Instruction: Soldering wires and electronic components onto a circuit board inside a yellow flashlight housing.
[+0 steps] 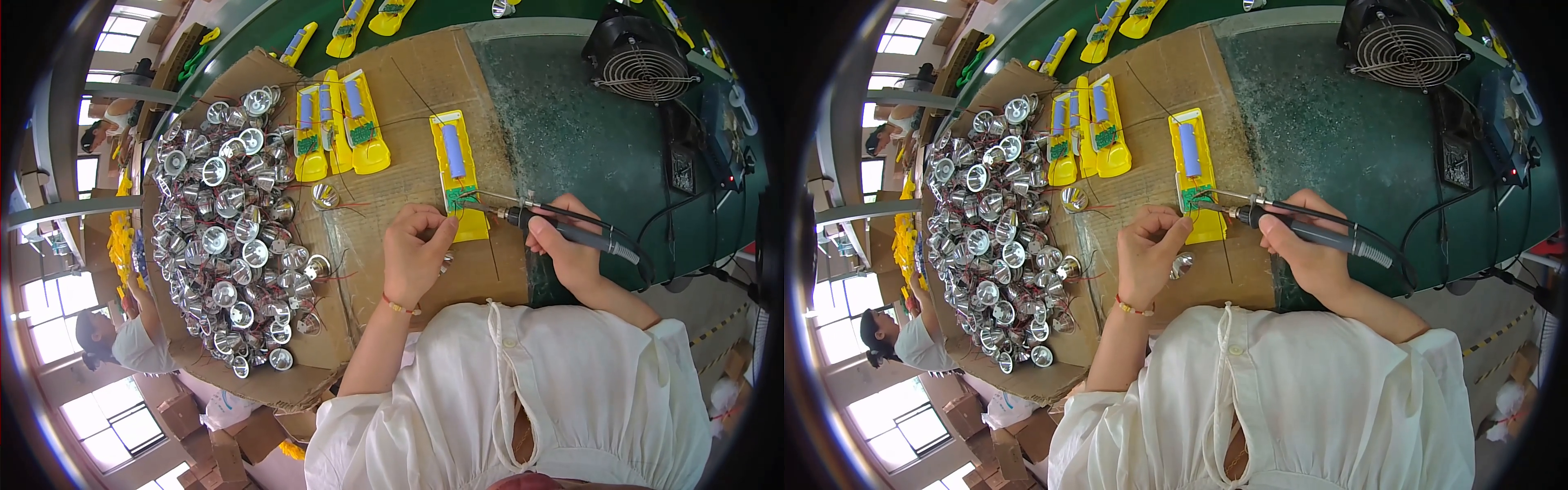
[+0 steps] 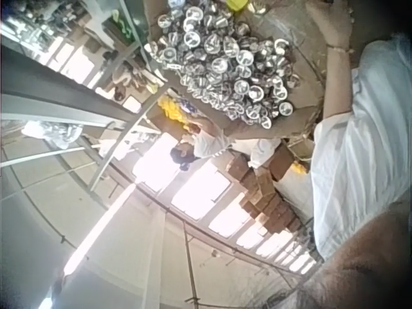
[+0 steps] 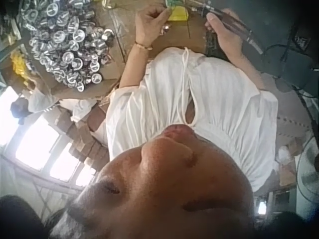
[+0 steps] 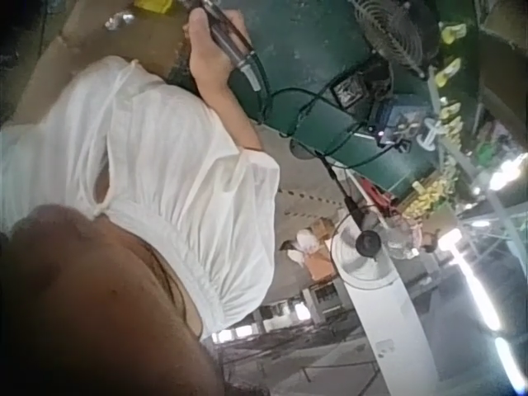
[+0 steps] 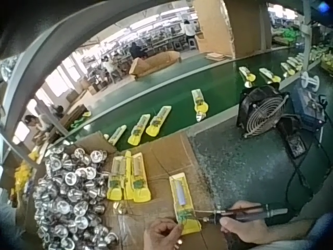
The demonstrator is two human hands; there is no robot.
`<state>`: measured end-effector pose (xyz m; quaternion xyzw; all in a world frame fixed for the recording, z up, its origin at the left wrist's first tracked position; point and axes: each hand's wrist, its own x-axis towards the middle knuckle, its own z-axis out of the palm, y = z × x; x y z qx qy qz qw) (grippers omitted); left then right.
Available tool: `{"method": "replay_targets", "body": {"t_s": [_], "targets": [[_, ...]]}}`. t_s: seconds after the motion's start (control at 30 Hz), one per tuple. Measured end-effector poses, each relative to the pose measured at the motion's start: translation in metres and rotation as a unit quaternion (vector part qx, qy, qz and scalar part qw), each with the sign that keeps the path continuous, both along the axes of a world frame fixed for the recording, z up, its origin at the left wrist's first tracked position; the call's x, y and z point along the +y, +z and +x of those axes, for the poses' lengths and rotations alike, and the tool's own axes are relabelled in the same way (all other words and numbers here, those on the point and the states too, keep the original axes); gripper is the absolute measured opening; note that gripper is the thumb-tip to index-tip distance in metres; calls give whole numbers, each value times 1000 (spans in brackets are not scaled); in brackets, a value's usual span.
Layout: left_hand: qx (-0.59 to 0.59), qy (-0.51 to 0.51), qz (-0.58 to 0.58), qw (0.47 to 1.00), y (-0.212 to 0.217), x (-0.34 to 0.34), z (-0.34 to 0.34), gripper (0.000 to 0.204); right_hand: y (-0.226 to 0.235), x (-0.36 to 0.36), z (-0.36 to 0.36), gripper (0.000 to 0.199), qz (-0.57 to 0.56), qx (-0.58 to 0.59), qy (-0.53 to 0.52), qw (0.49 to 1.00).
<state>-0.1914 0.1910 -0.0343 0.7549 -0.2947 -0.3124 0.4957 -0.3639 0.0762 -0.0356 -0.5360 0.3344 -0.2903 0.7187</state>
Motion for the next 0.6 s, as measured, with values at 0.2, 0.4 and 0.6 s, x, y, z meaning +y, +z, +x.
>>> {"method": "replay_targets", "body": {"t_s": [0.2,0.4,0.6], "targets": [[21,2,14,1000,6,-1,1,13,5,0,-6,12,-4,-18,-40,999],[-19,-3,1,1000,-2,-1,2,11,4,-7,-14,14,-90,-30,-41,995],[70,66,4,995,12,-3,-3,13,-4,-23,-29,14,-85,-29,-77,993]]}}
